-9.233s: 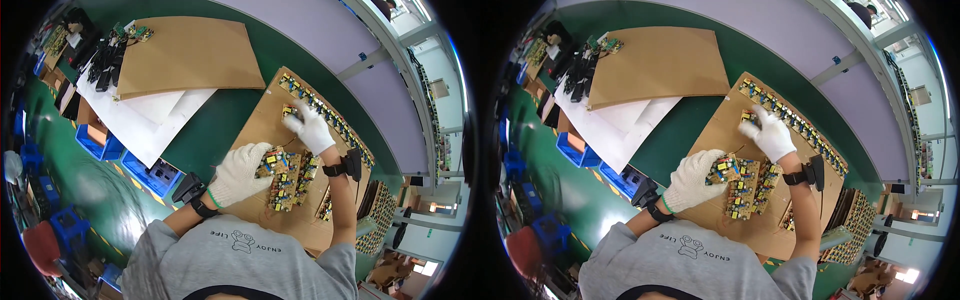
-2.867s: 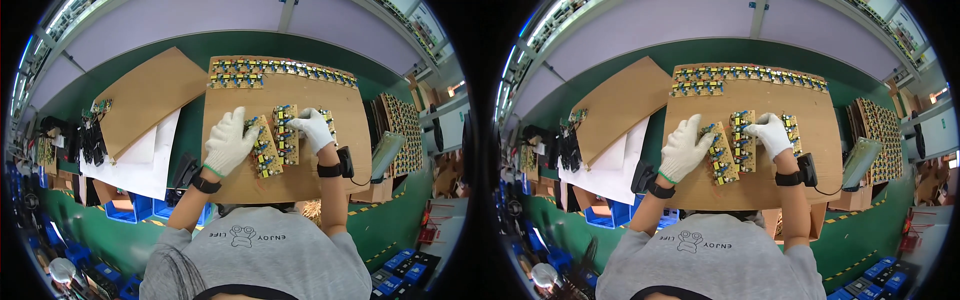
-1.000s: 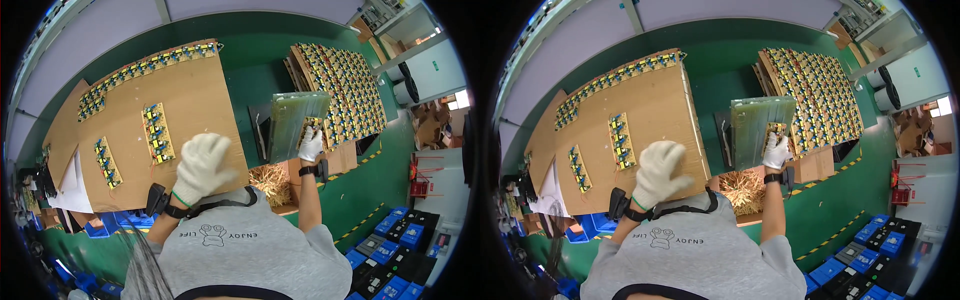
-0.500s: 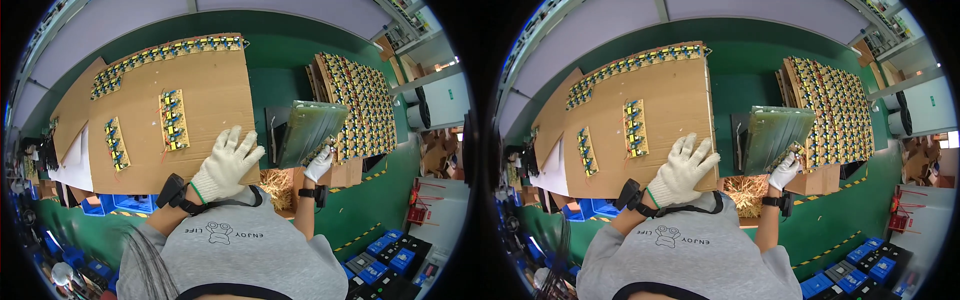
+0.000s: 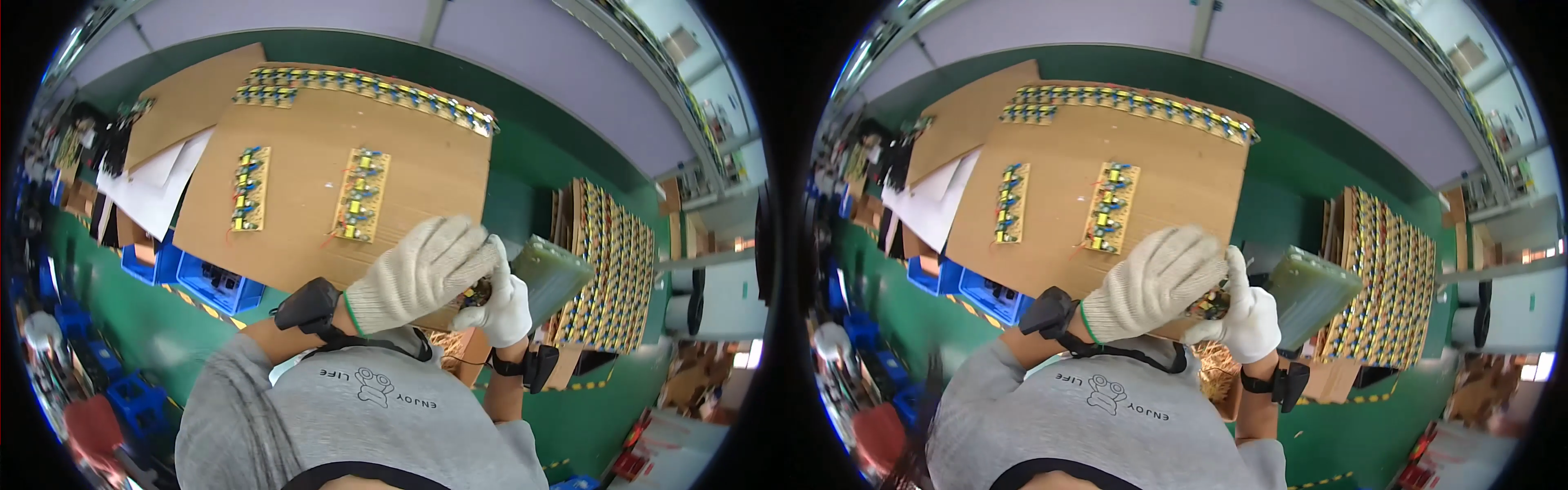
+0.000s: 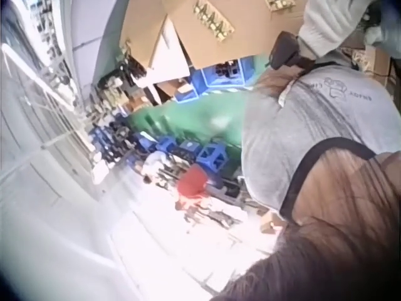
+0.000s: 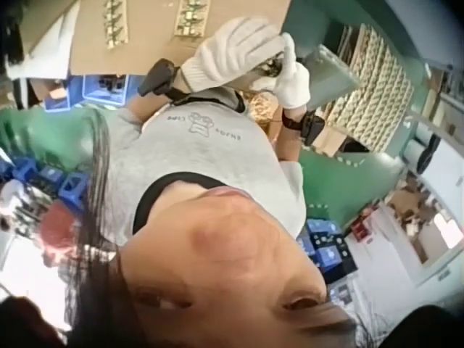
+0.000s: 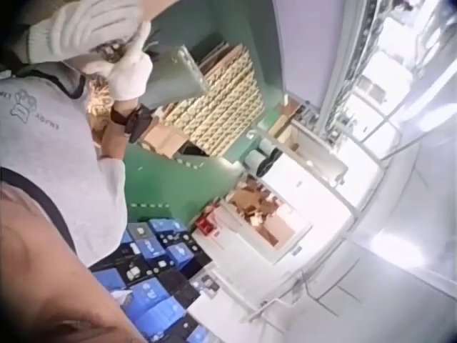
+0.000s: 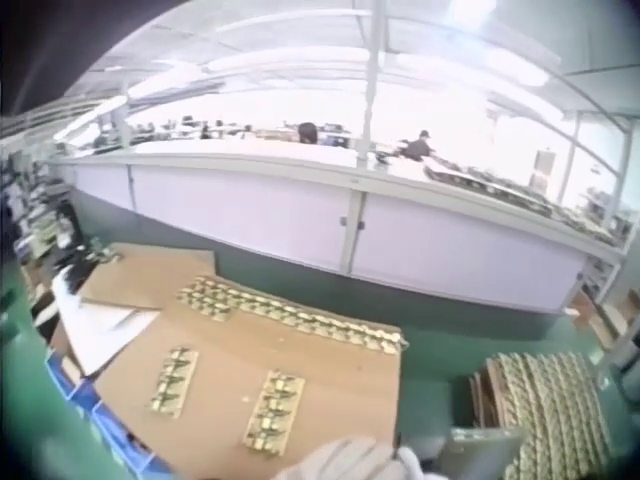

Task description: The person picks up circuit boards from a blue bin, turns them over, and places them on a cardboard sheet. They then pick up small electronic components from a container, press them into the circuit boards, and arrange the finished boards in a row.

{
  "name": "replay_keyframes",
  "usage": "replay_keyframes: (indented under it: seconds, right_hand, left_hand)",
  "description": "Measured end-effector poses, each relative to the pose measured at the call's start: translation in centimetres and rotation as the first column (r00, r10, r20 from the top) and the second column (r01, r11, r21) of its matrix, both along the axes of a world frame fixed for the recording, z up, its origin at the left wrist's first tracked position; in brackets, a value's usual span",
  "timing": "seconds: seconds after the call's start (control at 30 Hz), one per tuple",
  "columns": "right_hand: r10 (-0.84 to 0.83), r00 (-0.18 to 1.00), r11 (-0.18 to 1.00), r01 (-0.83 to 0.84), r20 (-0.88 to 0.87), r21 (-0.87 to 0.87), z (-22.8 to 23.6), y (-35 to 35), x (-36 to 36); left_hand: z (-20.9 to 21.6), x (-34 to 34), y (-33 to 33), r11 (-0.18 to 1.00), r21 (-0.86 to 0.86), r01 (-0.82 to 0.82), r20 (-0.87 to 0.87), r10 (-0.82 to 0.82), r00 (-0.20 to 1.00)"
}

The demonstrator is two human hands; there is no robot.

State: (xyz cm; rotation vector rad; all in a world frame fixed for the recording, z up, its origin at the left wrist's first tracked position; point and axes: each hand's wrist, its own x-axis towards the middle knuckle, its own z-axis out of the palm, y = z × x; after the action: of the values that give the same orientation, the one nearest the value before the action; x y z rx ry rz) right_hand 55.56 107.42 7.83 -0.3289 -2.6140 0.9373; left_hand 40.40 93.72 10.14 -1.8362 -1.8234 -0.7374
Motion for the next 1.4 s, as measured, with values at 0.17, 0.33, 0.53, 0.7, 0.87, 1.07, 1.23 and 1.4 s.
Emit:
replay_keyframes:
  seconds: [0.17, 0.33, 0.53, 0.7, 0.87, 1.07, 1.23, 1.4]
  right_hand:
    - [0.131, 0.98, 0.944, -0.169, 0.15, 0.284, 3.0, -1.0, -3.5]
    - [-0.469, 0.875, 0.823, 0.386, -0.117, -0.416, 3.4, -0.3, -6.7]
    - [-0.386, 0.921, 0.66, 0.316, 0.054, -0.681, 3.7, -5.2, -12.9]
    - [-0.258, 0.962, 0.757, 0.256, 0.085, -0.601, 5.9, -9.5, -17.8]
    - [-0.072, 0.976, 0.654, 0.201, 0.205, -0.729, 6.6, -11.7, -23.4]
    - [0.032, 0.999, 0.302, -0.025, -0.016, -0.953, 3.3, -10.1, -31.0]
    - [-0.243, 0.884, 0.935, 0.104, 0.399, 0.34, -1.0, -6.2, -34.9]
    - [-0.362, 0.888, 0.906, 0.262, 0.284, 0.333, 0.2, -6.3, -33.6]
  left_hand:
    - [-0.9, -2.1, -3.0, 0.994, -0.081, -0.077, 0.064, 0.082, 0.995]
    - [-0.2, -5.0, -5.7, 0.966, -0.008, -0.257, 0.36, 0.243, 0.901]
    - [0.1, -8.0, -8.1, 0.908, 0.032, -0.418, 0.308, 0.389, 0.868]
    - [0.8, -10.8, -10.4, 0.938, -0.055, -0.341, 0.367, 0.337, 0.867]
    - [0.0, -13.9, -13.7, 0.916, -0.126, -0.382, 0.493, 0.392, 0.777]
    - [-0.6, -19.3, -17.0, 0.853, -0.037, -0.521, 0.647, 0.418, 0.638]
    - [-2.2, -21.8, -18.4, 0.849, -0.356, -0.391, 0.749, 0.509, 0.423]
    - [-3.2, -22.9, -18.8, 0.852, -0.383, -0.358, 0.791, 0.502, 0.348]
